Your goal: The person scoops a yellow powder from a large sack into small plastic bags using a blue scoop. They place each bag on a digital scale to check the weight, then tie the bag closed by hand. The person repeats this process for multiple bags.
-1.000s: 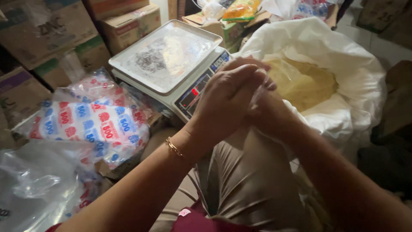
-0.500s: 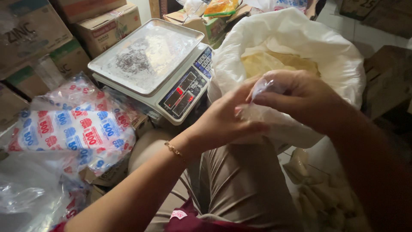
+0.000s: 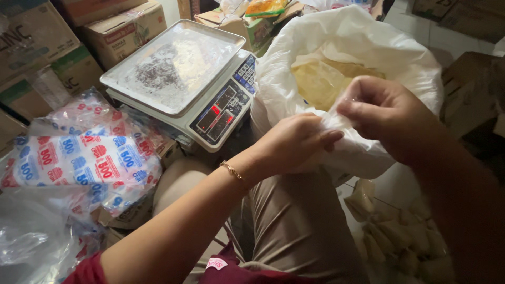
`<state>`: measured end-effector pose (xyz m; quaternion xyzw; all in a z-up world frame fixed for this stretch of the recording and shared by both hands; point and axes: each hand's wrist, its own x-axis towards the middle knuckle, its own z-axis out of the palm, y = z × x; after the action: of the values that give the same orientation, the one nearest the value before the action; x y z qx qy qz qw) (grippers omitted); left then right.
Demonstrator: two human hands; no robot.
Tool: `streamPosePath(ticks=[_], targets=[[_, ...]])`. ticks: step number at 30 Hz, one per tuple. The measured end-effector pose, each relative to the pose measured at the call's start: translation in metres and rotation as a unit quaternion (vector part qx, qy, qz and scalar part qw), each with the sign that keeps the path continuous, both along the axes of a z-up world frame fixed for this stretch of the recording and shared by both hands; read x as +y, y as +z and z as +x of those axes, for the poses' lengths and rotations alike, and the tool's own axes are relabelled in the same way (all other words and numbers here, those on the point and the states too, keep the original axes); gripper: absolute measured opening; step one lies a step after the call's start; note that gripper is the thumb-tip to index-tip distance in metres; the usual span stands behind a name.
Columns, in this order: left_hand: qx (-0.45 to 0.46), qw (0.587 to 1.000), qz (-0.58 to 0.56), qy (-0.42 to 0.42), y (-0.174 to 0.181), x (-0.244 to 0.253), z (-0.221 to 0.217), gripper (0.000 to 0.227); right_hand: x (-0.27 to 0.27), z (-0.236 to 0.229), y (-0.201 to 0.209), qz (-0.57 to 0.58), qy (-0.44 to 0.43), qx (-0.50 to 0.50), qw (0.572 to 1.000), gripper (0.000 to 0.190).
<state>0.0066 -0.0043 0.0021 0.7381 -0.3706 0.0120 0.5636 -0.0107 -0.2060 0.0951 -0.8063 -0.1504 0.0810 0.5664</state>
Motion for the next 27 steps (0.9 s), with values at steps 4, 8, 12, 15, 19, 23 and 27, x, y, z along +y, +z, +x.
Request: streamPosePath(ticks=[4, 8, 12, 15, 19, 23, 27], targets=[[-0.076, 0.996, 0.014, 0.047, -0.004, 0.001, -0.013, 0.029, 0.003, -0.006, 0.007, -0.092, 0.021, -0.078, 0.992, 0.011], [-0.148, 0.983, 0.035, 0.107, -0.010, 0.004, -0.020, 0.021, 0.010, -0.014, 0.022, -0.307, 0.160, -0.483, 0.804, 0.050], [-0.287, 0.951, 0.061, 0.096, -0.014, 0.004, -0.013, 0.014, 0.014, -0.009, 0.012, -0.462, 0.195, -0.430, 0.751, 0.040], [-0.375, 0.921, 0.054, 0.086, -0.016, 0.008, -0.008, 0.021, 0.007, -0.002, 0.007, -0.512, 0.182, -0.274, 0.794, 0.029], [-0.224, 0.974, 0.008, -0.030, -0.005, 0.029, -0.007, 0.018, 0.001, -0.005, 0.001, -0.369, 0.143, -0.131, 0.909, 0.034], [-0.416, 0.897, 0.126, -0.082, 0.039, 0.052, 0.013, 0.013, 0.003, -0.020, -0.004, -0.150, 0.009, 0.083, 0.985, 0.036], [-0.251, 0.909, 0.332, 0.027, 0.071, 0.074, 0.008, 0.013, 0.025, -0.020, -0.014, 0.022, 0.068, 0.040, 0.997, 0.033]])
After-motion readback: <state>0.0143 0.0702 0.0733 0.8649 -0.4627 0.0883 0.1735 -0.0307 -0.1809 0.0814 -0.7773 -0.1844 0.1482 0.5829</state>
